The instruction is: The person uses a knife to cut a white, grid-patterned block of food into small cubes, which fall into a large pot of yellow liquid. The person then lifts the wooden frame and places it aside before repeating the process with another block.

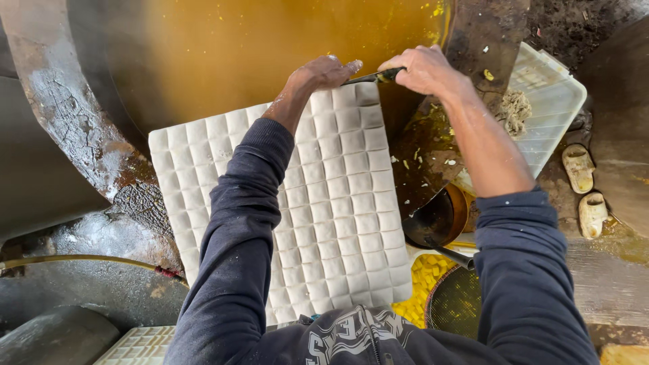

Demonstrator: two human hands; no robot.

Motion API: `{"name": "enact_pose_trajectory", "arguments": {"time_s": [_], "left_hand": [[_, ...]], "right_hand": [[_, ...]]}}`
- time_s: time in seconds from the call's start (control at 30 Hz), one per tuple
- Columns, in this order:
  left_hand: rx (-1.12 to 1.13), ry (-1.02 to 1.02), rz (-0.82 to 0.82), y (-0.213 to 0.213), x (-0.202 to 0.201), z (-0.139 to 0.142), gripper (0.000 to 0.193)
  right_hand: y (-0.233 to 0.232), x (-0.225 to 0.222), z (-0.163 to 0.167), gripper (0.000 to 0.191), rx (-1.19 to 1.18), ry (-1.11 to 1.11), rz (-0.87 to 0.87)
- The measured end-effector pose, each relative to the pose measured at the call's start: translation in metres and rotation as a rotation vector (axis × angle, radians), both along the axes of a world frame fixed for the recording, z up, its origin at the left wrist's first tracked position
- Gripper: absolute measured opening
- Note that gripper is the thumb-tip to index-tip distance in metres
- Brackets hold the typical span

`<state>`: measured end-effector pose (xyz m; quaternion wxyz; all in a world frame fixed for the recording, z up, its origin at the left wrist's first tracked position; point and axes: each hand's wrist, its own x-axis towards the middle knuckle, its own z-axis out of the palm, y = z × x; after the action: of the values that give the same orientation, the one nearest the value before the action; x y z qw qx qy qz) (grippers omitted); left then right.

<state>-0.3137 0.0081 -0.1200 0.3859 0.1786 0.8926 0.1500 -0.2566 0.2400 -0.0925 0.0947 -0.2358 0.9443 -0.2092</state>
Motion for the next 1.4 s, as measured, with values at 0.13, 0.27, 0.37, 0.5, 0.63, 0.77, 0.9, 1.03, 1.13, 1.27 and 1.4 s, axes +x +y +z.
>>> {"name": "enact_pose_trajectory", "arguments": {"time_s": [0.13, 0.27, 0.37, 0.5, 0.63, 0.77, 0.9, 1.03, 1.13, 1.27, 1.4], "left_hand": [[0.014, -0.013, -0.004, 0.027, -0.001, -0.002, 0.076], [0.106, 0.047, -0.097, 0.074, 0.001, 0.015, 0.075], [0.145, 0.144, -0.241, 0.138, 0.01, 0.027, 0.076], [0.652, 0.034, -0.229, 0.227, 0.046, 0.034, 0.052], [0.82, 0.085, -0.204, 0.273, 0.083, 0.039, 0.051], [0.966, 0.095, -0.097, 0.242, 0.115, 0.034, 0.046], [1.125, 0.095, 0.244, 0.162, 0.154, 0.026, 0.04], [1.179, -0.134, 0.654, 0.082, 0.211, 0.021, 0.041], [1.221, -0.105, 0.739, 0.015, 0.253, 0.021, 0.044], [1.202, 0.007, 0.878, -0.103, 0.316, 0.032, 0.043], [0.967, 0.177, 1.174, -0.202, 0.408, 0.047, 0.044]], "right_hand": [[0.011, 0.026, -0.003, 0.043, 0.043, 0.151, -0.078], [0.057, 0.067, 0.007, 0.043, 0.04, 0.384, -0.165], [0.111, 0.12, 0.015, 0.046, -0.034, 0.341, -0.379], [0.184, 0.207, 0.012, 0.046, -0.146, 0.396, -0.645], [0.215, 0.265, -0.022, 0.04, -0.208, 0.439, -0.946], [0.208, 0.305, -0.05, 0.033, -0.297, -0.329, -1.559], [0.149, 0.317, -0.059, 0.029, -0.367, 0.059, -1.34], [0.06, 0.291, -0.056, 0.038, -0.405, 0.335, -0.961], [0.024, 0.275, -0.061, 0.045, -0.292, 0.223, -0.804], [0.048, 0.269, -0.071, 0.036, -0.272, 0.284, -0.975], [0.1, 0.308, -0.053, 0.029, -1.247, 0.002, -1.499]]}}
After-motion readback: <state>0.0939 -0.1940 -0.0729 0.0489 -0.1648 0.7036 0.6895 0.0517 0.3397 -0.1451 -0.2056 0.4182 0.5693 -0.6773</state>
